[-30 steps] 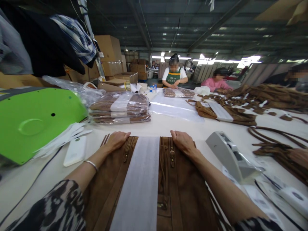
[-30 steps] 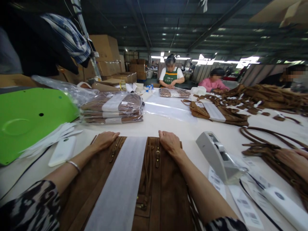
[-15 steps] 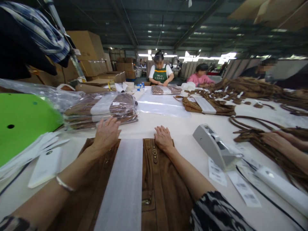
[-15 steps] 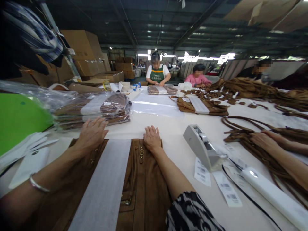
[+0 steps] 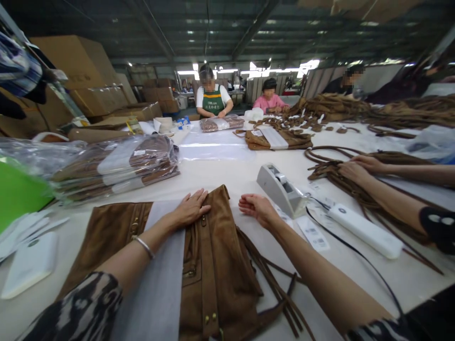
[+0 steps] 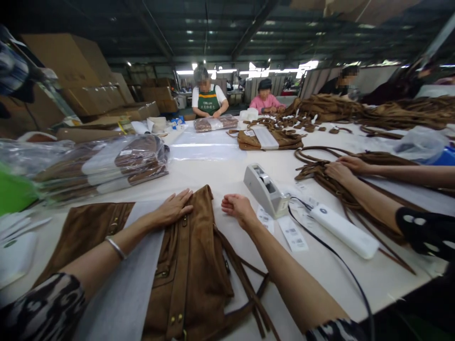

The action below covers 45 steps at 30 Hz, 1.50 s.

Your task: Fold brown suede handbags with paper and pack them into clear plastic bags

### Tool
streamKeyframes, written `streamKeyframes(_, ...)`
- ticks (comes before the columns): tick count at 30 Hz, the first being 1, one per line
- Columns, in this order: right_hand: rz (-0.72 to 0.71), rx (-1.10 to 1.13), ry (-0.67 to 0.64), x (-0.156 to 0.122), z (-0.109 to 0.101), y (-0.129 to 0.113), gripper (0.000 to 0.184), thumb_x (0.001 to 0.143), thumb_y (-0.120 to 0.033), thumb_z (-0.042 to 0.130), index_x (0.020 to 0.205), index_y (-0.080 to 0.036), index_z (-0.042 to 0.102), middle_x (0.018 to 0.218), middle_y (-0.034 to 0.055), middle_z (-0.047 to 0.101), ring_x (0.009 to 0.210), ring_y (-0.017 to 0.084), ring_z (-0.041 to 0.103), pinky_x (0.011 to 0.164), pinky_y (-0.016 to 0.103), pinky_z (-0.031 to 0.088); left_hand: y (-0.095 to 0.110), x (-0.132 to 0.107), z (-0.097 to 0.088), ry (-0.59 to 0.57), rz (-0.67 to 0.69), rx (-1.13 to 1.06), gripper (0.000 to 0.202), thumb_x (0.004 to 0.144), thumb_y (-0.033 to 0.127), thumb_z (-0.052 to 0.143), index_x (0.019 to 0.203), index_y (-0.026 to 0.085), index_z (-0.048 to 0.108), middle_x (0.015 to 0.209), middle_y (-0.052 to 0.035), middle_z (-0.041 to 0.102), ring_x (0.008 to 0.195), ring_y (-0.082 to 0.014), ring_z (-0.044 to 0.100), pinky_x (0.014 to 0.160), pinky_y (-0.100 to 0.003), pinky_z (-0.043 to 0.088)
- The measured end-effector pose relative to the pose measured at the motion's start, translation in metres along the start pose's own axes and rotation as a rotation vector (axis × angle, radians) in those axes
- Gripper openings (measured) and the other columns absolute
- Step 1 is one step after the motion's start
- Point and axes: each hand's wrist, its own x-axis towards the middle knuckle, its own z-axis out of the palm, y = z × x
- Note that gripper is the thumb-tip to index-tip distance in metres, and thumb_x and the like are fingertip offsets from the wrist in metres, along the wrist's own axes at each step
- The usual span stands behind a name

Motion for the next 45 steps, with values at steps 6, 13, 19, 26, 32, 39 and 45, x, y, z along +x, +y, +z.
streamKeyframes(6,0.148,0.039,-0.222,-0.036,0.011,0.015,0.011,0.089,-0.021,0.056,0.088,-0.012,0.063,0.088,0.0096,0.070,0.077,0.015,0.069,0.073,0.026,0.055,0.032,0.028,-0.028,0.248,0.185,-0.147,0.058,0.095,0.035,0.042,0.150,0.018,0.036,0.155,-0.0127,0.041,0.142,-0.0251,0.038,0.119,-0.048,0.028)
streamKeyframes(13,0.165,-0.454,-0.300,-0.072,-0.039,0.015,0.032,0.073,-0.017,0.072,0.104,-0.014,0.064,0.085,0.0012,0.067,0.065,0.011,0.061,0.056,0.021,0.050,0.062,0.053,-0.021,0.283,0.426,-0.276,0.035,0.069,0.006,0.040,0.085,0.018,0.069,0.135,-0.0106,0.056,0.123,-0.0237,0.056,0.109,-0.043,0.042)
streamKeyframes(19,0.061,-0.481,-0.317,-0.081,-0.032,0.019,0.020,0.066,-0.006,0.072,0.083,-0.014,0.063,0.061,-0.0060,0.060,0.052,0.007,0.052,0.047,0.016,0.038,0.063,0.037,-0.031,0.415,0.279,-0.588,0.010,0.072,0.018,0.049,0.070,0.019,0.058,0.124,-0.0105,0.062,0.117,-0.0240,0.057,0.107,-0.043,0.043)
streamKeyframes(26,0.269,-0.227,-0.423,-0.084,0.029,0.035,0.012,0.079,-0.008,0.058,0.085,-0.018,0.059,0.056,-0.0049,0.063,0.044,0.010,0.055,0.047,0.019,0.046,0.081,0.026,-0.019,0.619,0.103,-0.694,0.013,0.080,0.024,0.051,0.071,0.020,0.060,0.124,-0.0085,0.062,0.115,-0.0231,0.059,0.106,-0.042,0.045)
streamKeyframes(32,-0.113,-0.651,-0.521,-0.077,0.025,0.041,0.012,0.080,-0.016,0.061,0.069,-0.017,0.067,0.056,-0.0059,0.055,0.055,0.009,0.050,0.052,0.019,0.035,0.089,0.027,-0.006,0.698,-0.016,-0.538,0.015,0.085,0.021,0.049,0.078,0.020,0.062,0.122,-0.0068,0.062,0.116,-0.0207,0.058,0.108,-0.040,0.045)
streamKeyframes(39,-0.144,-0.809,-0.579,-0.094,-0.025,0.027,0.015,0.075,-0.017,0.064,0.085,-0.019,0.076,0.067,-0.0044,0.063,0.064,0.011,0.055,0.056,0.020,0.035,0.113,0.002,-0.036,0.638,0.241,-0.239,0.034,0.085,0.007,0.041,0.101,0.019,0.068,0.140,-0.0086,0.050,0.132,-0.0212,0.046,0.114,-0.042,0.037)
streamKeyframes(45,-0.201,-1.312,-0.407,-0.101,-0.042,0.012,0.054,0.062,-0.040,0.083,0.110,-0.018,0.070,0.098,0.0095,0.072,0.086,0.026,0.066,0.066,0.028,0.046,0.153,-0.083,-0.049,0.330,0.646,0.084,0.025,0.097,0.014,0.045,0.092,0.023,0.068,0.108,-0.0035,0.070,0.101,-0.0189,0.056,0.089,-0.035,0.042)
